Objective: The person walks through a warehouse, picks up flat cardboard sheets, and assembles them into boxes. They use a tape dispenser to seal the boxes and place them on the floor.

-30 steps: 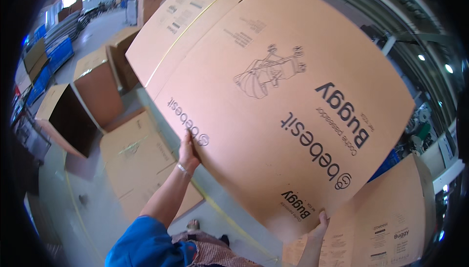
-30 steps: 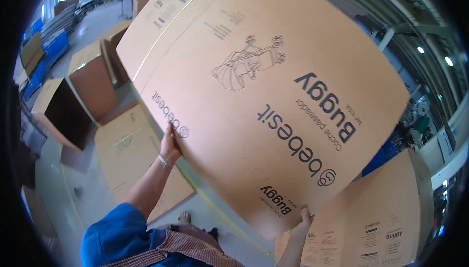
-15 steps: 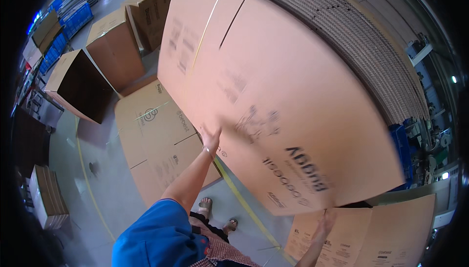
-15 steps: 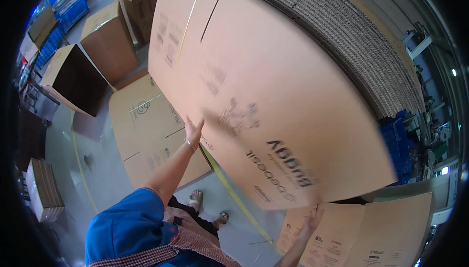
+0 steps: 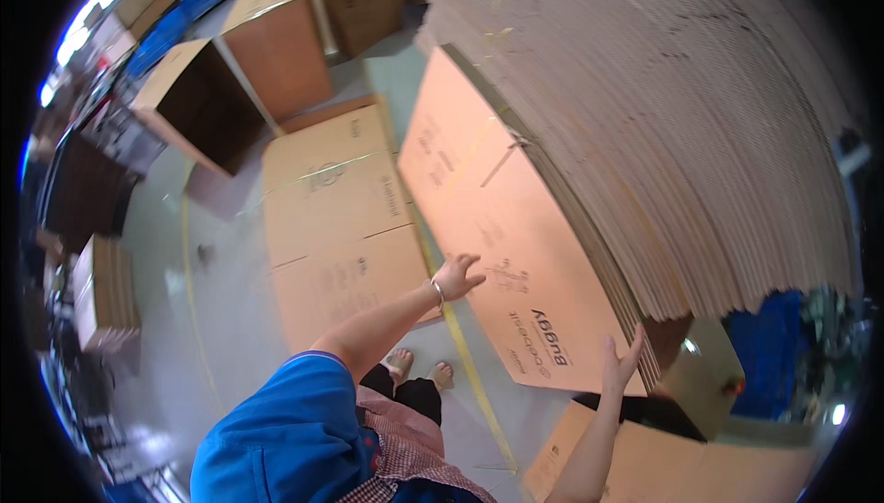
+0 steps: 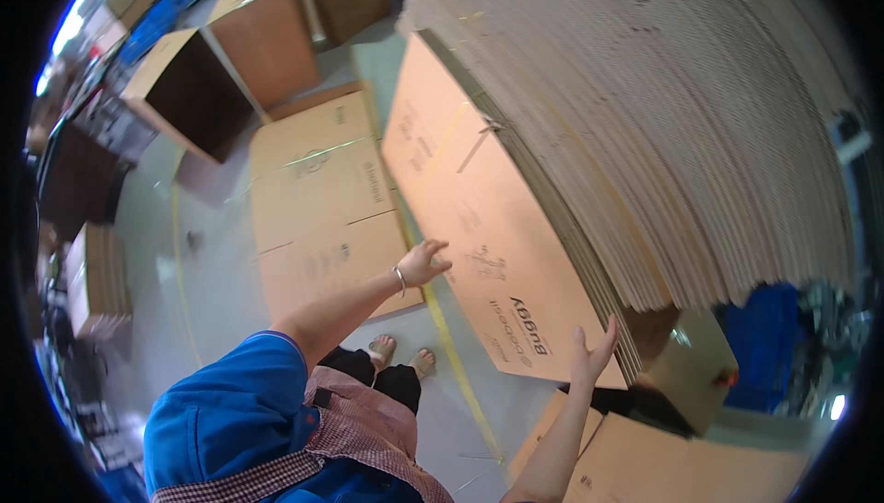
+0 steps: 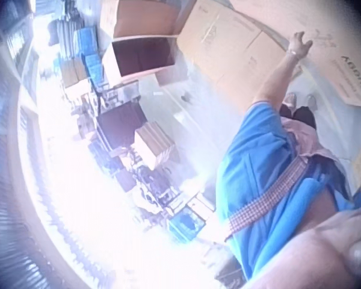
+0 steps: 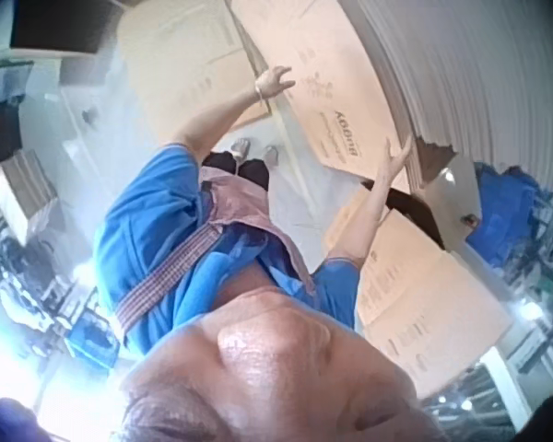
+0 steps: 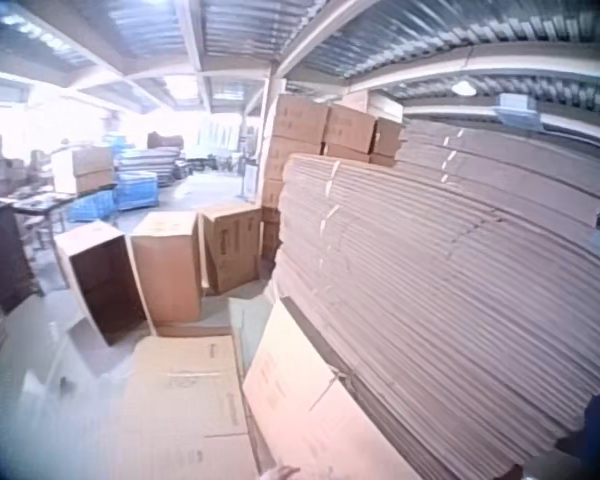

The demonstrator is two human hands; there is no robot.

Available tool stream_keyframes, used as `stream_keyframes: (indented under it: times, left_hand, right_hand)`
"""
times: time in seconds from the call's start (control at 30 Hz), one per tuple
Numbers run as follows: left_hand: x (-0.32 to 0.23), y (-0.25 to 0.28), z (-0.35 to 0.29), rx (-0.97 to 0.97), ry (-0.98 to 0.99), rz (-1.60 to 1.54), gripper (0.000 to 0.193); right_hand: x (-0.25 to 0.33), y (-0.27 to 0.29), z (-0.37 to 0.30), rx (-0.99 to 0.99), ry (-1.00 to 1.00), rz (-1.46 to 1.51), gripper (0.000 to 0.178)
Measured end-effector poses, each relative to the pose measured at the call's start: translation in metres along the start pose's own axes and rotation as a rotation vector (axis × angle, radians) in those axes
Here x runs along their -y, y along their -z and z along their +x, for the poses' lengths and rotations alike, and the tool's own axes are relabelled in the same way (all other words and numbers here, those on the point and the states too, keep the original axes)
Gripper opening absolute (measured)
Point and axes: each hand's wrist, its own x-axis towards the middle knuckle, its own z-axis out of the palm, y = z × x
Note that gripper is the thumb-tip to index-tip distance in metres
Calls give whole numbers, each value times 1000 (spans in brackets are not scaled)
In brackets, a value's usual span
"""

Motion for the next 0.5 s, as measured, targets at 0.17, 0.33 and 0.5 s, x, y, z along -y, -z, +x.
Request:
stream_keyframes:
  times: [0.17, 0.33, 0.5]
  left_hand:
    - [118, 14, -132, 60, 539, 95, 62]
    - [207, 19, -287, -162, 1069, 63, 52]
    - [281, -30, -385, -276, 1349, -98, 50]
  right_hand:
    - [-35, -62, 42, 59, 147, -256, 65]
    - [-64, -86, 100, -69, 337, -635, 60]
    - [-120, -116, 111, -219, 402, -1119, 75]
